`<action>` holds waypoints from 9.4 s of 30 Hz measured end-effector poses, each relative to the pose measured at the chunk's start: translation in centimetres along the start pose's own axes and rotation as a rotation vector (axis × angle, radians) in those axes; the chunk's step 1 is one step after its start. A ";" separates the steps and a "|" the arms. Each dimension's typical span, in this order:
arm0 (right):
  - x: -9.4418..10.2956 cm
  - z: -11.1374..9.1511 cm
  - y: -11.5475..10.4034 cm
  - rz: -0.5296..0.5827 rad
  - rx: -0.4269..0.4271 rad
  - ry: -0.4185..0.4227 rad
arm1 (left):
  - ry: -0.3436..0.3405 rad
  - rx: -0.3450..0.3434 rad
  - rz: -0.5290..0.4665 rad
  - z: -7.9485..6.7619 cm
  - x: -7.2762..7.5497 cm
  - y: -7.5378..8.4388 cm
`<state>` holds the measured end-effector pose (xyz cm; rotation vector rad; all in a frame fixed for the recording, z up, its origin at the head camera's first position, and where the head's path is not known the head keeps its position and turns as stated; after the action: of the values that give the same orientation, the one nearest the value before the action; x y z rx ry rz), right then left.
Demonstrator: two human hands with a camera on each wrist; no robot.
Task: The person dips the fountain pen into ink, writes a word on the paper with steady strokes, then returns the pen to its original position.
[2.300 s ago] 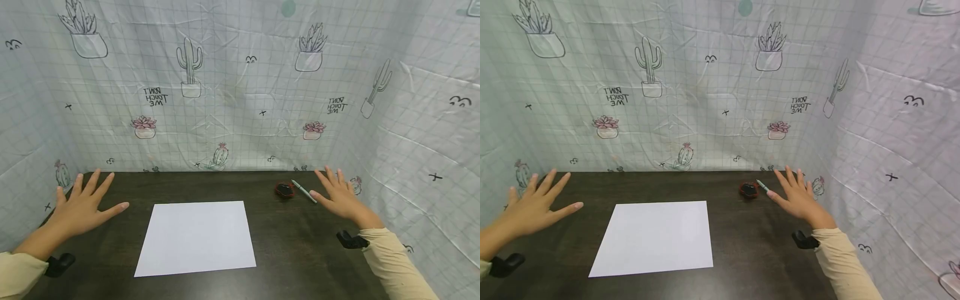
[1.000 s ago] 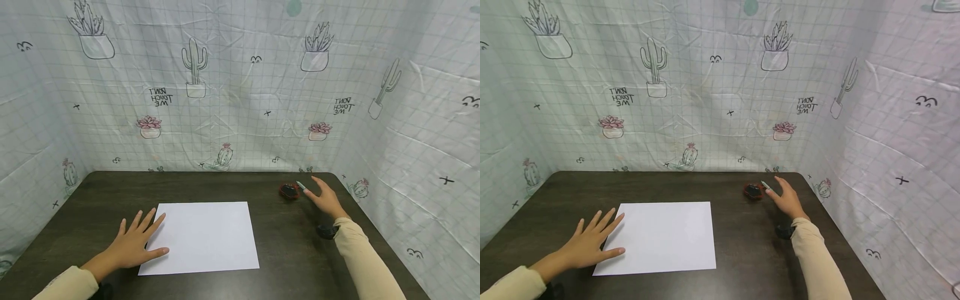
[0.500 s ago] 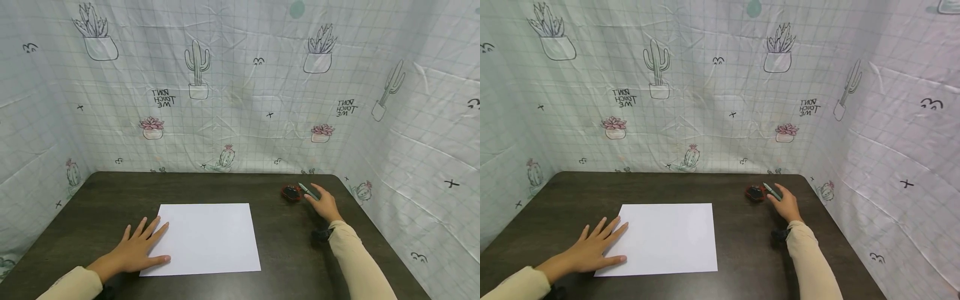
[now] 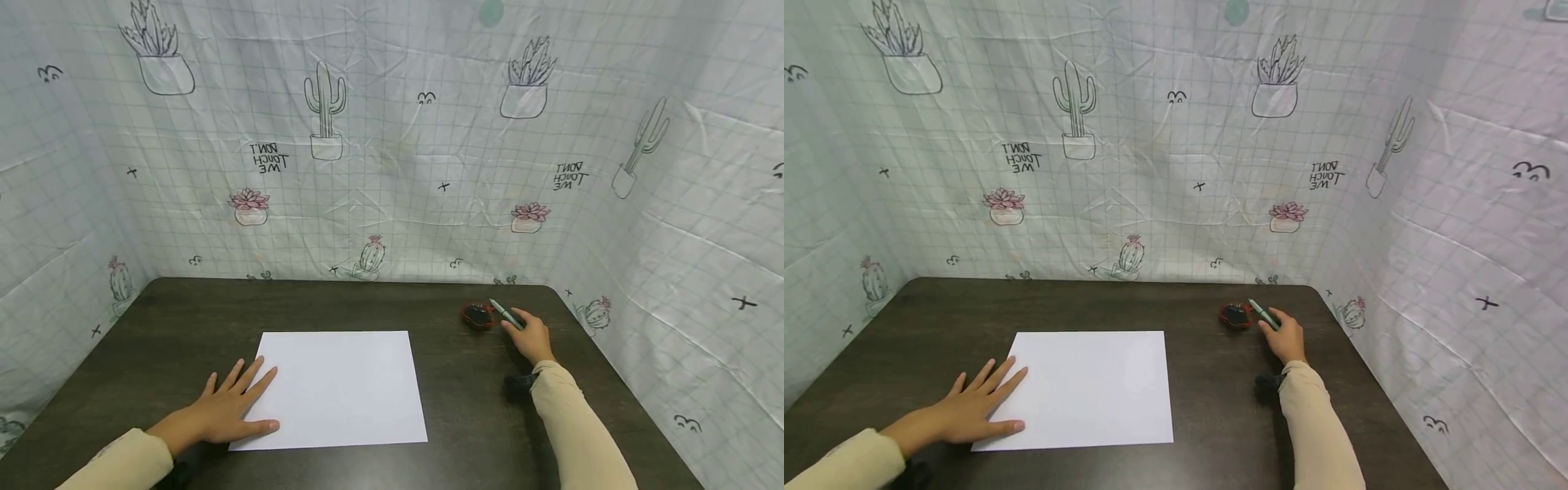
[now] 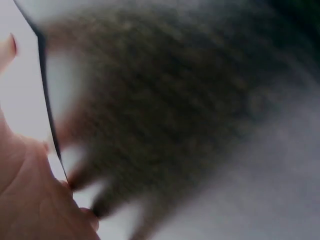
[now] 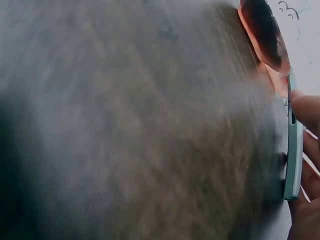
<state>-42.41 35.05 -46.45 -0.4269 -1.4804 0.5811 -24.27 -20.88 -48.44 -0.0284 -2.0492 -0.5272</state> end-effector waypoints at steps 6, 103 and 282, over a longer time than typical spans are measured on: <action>-0.1 0.3 -0.2 -0.014 -0.033 0.026 | -0.056 -0.001 -0.037 -0.2 0.1 0.3; 0.7 -1.0 -7.2 0.859 0.360 -0.172 | -0.010 0.024 -0.006 1.0 -1.0 -1.4; 0.7 0.7 -5.0 0.013 0.015 0.066 | -0.048 -0.043 0.015 1.1 0.6 -0.9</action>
<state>-42.60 31.49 -42.85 -0.4408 -1.4104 0.5830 -25.72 -21.41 -48.72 -0.0831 -2.0828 -0.5665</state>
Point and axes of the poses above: each hand's wrist, its own z-axis towards the middle knuckle, its own x-axis out of the back of the hand, y = z × x, the point moved 7 cm from there along z, towards the middle knuckle, and after that the axes turned 14 degrees about -y, right-handed, at the moved point
